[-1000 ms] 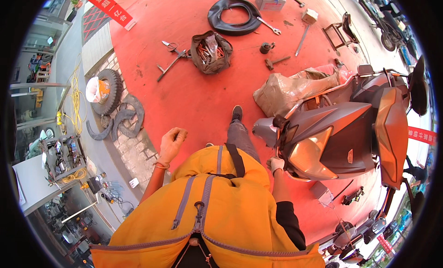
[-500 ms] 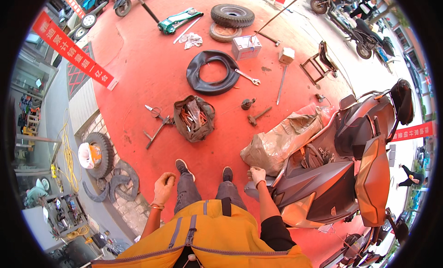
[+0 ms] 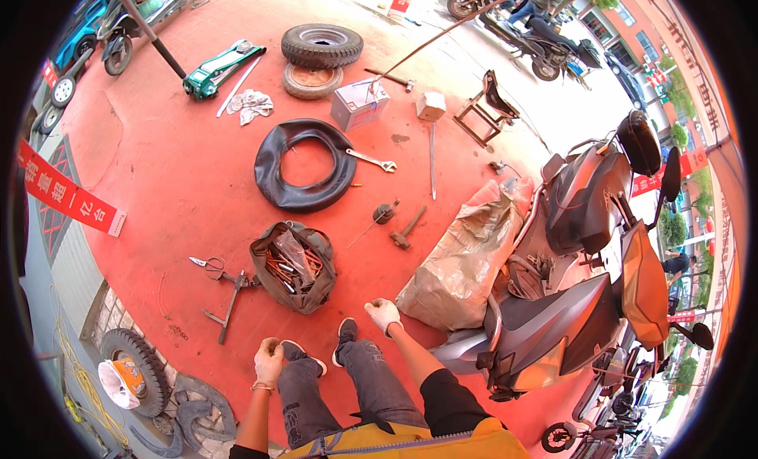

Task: The person opens a scooter's under-seat compartment, removes a small cylindrical part, and walks to a workbench. They then return to the scooter and use a screwdriver to remove a bolt and a cylindrical component from the handlebar area. The person inspects the removed part and walks back toward the workbench.

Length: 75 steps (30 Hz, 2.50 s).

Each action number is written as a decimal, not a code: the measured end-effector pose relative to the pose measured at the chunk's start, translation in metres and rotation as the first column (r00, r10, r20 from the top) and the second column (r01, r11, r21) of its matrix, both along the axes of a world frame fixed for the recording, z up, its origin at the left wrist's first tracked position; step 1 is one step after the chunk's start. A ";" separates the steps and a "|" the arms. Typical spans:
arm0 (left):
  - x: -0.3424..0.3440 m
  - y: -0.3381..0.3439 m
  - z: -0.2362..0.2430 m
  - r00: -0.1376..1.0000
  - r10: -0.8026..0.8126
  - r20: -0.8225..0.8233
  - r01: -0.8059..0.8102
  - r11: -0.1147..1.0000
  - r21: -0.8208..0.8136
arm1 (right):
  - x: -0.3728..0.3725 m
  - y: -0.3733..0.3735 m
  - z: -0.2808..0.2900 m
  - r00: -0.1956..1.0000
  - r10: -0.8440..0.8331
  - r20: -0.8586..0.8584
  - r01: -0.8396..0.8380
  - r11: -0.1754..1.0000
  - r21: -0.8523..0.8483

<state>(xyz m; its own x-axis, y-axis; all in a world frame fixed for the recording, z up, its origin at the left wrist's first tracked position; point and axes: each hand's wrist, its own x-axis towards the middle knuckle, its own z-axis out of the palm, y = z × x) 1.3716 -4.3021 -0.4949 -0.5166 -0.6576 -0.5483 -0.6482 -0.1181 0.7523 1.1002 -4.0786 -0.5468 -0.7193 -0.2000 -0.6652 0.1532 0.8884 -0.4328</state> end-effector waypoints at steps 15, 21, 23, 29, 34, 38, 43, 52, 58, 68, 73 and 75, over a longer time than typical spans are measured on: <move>-0.133 -0.093 -0.341 0.490 -0.817 0.304 0.762 0.231 -0.605 | -0.062 -0.174 -0.288 0.819 0.536 -0.206 -0.493 0.840 0.228; -0.136 -0.113 -0.377 0.635 -0.681 0.364 0.765 0.488 -0.422 | -0.078 -0.181 -0.353 0.687 0.658 -0.309 -0.609 0.753 0.248; -0.169 -0.095 -0.384 0.874 -0.429 0.226 0.474 0.855 -0.211 | -0.078 -0.181 -0.368 0.606 0.716 -0.347 -0.663 0.695 0.277; -0.234 -0.056 -0.403 0.910 0.045 0.413 0.149 0.893 -0.425 | -0.081 -0.181 -0.351 0.658 0.672 -0.340 -0.610 0.741 0.281; -0.180 -0.102 -0.429 0.990 0.050 0.128 -0.008 0.949 -0.314 | -0.110 -0.178 -0.292 0.750 0.549 -0.370 -0.556 0.825 0.097; -0.151 -0.121 -0.404 0.997 0.081 0.016 -0.078 0.990 -0.118 | -0.095 -0.184 -0.277 0.631 0.689 -0.357 -0.657 0.719 0.226; -0.160 -0.121 -0.359 0.958 -0.141 0.249 0.206 0.943 -0.260 | -0.105 -0.190 -0.263 0.584 0.734 -0.347 -0.684 0.675 0.277; -0.197 -0.102 -0.348 0.862 -0.303 0.406 0.460 0.130 -0.878 | -0.117 -0.191 -0.257 0.437 0.844 -0.313 -0.758 0.532 0.378; -0.254 -0.059 -0.391 0.469 -0.807 0.360 0.652 0.040 -0.757 | -0.118 -0.201 -0.251 0.413 0.875 -0.252 -0.800 0.481 0.358; -0.215 -0.069 -0.432 0.429 -0.656 0.620 0.661 -0.240 -0.711 | -0.118 -0.193 -0.237 0.509 0.830 -0.229 -0.775 0.558 0.297; -0.221 -0.072 -0.453 0.252 -0.624 0.739 0.927 -0.065 -0.370 | -0.110 -0.185 -0.230 0.531 0.795 -0.294 -0.755 0.601 0.261; -0.221 -0.072 -0.452 0.057 -0.567 0.821 0.976 -0.141 -0.165 | -0.107 -0.188 -0.230 0.557 0.773 -0.302 -0.745 0.626 0.229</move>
<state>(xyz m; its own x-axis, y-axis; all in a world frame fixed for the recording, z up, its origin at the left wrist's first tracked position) 1.1506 -4.3740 -0.9472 -0.7861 -0.0589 -0.6152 0.0054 0.9947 -0.1022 0.9935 -4.2670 -0.7765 -0.4954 -0.7465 -0.4442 -0.7351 0.6327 -0.2436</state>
